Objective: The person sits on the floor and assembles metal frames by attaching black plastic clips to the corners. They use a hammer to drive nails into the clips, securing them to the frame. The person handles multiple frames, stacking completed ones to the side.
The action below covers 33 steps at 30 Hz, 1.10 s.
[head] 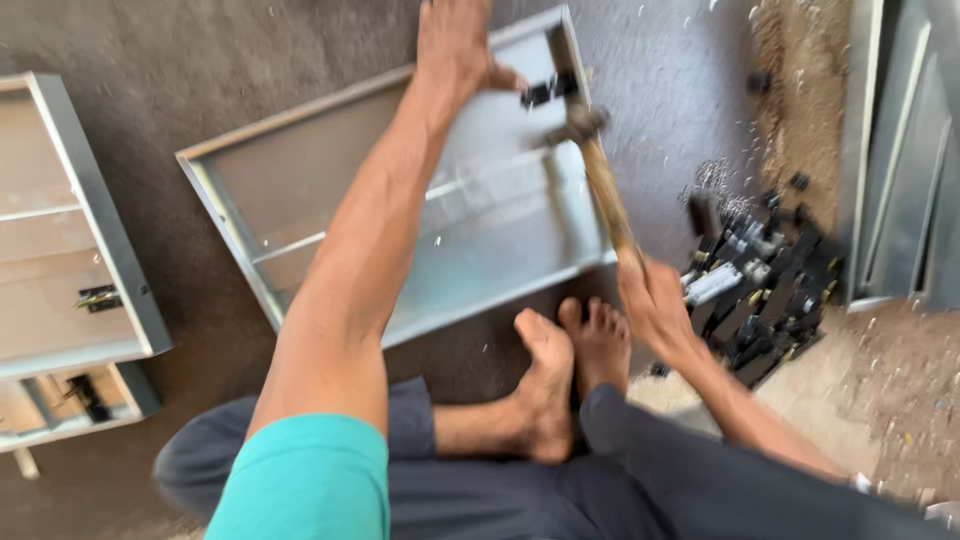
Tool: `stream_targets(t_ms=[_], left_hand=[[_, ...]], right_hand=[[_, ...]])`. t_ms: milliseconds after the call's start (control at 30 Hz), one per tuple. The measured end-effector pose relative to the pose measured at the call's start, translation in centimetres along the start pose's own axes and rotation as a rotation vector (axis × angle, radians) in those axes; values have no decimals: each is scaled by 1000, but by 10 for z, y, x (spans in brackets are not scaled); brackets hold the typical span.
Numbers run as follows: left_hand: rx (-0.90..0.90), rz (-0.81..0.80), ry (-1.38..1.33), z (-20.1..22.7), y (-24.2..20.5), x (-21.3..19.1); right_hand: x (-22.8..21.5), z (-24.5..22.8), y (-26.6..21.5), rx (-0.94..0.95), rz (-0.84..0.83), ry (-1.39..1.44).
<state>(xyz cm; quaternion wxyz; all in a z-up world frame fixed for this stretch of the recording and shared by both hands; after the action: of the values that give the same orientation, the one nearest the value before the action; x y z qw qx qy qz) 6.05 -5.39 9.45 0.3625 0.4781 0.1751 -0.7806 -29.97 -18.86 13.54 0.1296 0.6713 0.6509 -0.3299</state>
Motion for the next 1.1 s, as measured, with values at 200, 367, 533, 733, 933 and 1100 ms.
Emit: stream_targets(t_ms=[200,367,533,733,933,1100], left_hand=[[-212,-111,-47,32,-22,13],[-383,-96,-142,33,-22,61],[-398,190,-356,26,-75,32],[-607,10,-268,15,-163,-22],[-608,-100,-171,55,-91,17],[-591,24,-236,44,-59,51]], right_hand=[[-80,77,6,368,83,-214],[-104,71,61,162,176,-643],[-62,-23,38,-369,251,-638],[47,-67,49,-392,-229,-529],[60,-70,32,-362,-247,-458],[60,-65,20,-423,-278,-436]])
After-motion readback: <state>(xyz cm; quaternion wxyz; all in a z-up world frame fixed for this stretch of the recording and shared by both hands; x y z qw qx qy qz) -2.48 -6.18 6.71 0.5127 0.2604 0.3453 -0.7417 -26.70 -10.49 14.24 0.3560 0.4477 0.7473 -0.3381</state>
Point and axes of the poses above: each hand's wrist, its own y-axis towards the middle knuckle, its own x-axis out of the palm, z = x × y, the point moved 9 cm from there along y, towards the middle knuckle, and after that the axes turned 11 degrees about -z, right-handed, at the moved point
